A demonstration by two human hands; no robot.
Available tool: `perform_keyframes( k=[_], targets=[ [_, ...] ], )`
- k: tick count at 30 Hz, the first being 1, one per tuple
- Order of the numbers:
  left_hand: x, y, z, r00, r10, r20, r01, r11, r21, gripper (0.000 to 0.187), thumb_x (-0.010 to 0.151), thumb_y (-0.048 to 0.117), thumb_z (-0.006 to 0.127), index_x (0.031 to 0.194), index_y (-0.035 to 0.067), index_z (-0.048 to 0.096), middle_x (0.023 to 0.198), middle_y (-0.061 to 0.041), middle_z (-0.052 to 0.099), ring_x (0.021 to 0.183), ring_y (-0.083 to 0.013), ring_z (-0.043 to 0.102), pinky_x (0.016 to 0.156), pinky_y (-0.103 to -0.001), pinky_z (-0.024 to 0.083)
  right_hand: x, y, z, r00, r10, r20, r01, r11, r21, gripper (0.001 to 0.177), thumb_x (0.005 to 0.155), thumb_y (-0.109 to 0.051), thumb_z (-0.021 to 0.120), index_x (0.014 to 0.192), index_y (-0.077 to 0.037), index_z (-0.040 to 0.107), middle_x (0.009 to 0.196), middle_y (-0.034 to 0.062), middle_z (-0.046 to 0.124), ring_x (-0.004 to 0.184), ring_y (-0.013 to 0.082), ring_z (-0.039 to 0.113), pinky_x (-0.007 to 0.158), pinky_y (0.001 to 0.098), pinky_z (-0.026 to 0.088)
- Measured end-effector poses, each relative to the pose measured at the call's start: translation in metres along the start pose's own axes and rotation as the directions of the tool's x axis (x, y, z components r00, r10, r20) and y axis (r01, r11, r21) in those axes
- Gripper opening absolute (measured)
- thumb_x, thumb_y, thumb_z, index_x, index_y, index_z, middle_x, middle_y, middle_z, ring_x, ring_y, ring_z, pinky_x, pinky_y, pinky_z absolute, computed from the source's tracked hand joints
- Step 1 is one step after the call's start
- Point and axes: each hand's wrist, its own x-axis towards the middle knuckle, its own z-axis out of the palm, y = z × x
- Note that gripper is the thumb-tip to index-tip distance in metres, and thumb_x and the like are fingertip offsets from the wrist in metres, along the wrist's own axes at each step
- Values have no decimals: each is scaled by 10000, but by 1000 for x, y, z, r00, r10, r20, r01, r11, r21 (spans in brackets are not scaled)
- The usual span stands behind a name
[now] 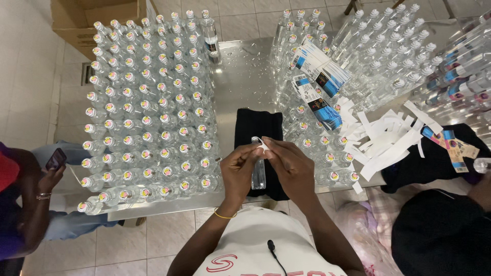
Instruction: The person applies labels to clear plastic bottles. They pick up a bottle, peel a label from a backing sheet, and wrap it around the bottle's body. The labeled bottles are then placed on a table alongside many other bottles.
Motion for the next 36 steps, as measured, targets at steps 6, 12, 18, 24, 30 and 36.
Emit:
perform_keyframes(
  k=[6, 12, 18, 24, 30, 36],
  targets=[
    [-10, -13, 16, 998, -55, 28, 54, 998, 25, 110, 1025, 68, 775, 1112, 11, 809, 850, -181, 843, 808, -216, 822, 862, -393, 657, -32, 46, -12, 934, 264, -239, -249, 964, 91, 143, 1049, -79, 760, 1137, 12, 829, 1063, 193, 842, 1062, 327, 811, 899, 454, 639],
    [7, -18, 10, 973, -213, -86, 203, 972, -121, 103, 1109, 114, 645, 1174, 50, 692, 1016, -92, 756, 941, -166, 728, 965, -377, 582, -79, 99, -37, 811, 463, -357, -397, 884, 245, 74, 1063, -96, 760, 1107, -40, 738, 1133, 132, 794, 964, 162, 695, 894, 392, 585],
    [21, -45, 23, 991, -125, 47, 125, 992, 15, 66, 1118, 137, 655, 1160, 86, 654, 896, -32, 681, 819, -86, 615, 791, -287, 516, -64, 45, -71, 908, 379, -177, -353, 922, 161, 229, 1047, -59, 714, 1264, 14, 710, 1355, 175, 712, 1318, 276, 687, 1115, 415, 558],
    [13, -44, 45, 945, -62, 322, 29, 994, 107, 118, 1068, 118, 745, 1166, 67, 787, 995, -104, 811, 899, -161, 786, 758, -313, 603, -41, 58, -67, 862, 494, -112, -479, 867, 134, 228, 927, -115, 901, 1122, -23, 825, 1077, 93, 808, 1062, 193, 782, 900, 312, 638],
    [-4, -45, 30, 956, 247, 161, -285, 912, 295, 118, 1099, 82, 643, 1164, 29, 726, 1036, -122, 748, 964, -258, 765, 877, -386, 608, -54, 85, -67, 711, 632, -308, -556, 774, 303, 157, 985, -102, 857, 1098, -30, 774, 812, 68, 709, 755, 96, 632, 748, 269, 596],
    [-32, -48, 61, 874, 94, 477, -66, 995, -74, 562, 1144, 315, 558, 1606, 8, 471, 1639, -229, 536, 1557, -402, 429, 1291, -582, 321, -48, 56, -53, 801, 515, -307, -460, 856, 236, 130, 931, 7, 862, 1031, -31, 788, 890, 59, 711, 866, 75, 664, 839, 247, 583]
  ],
)
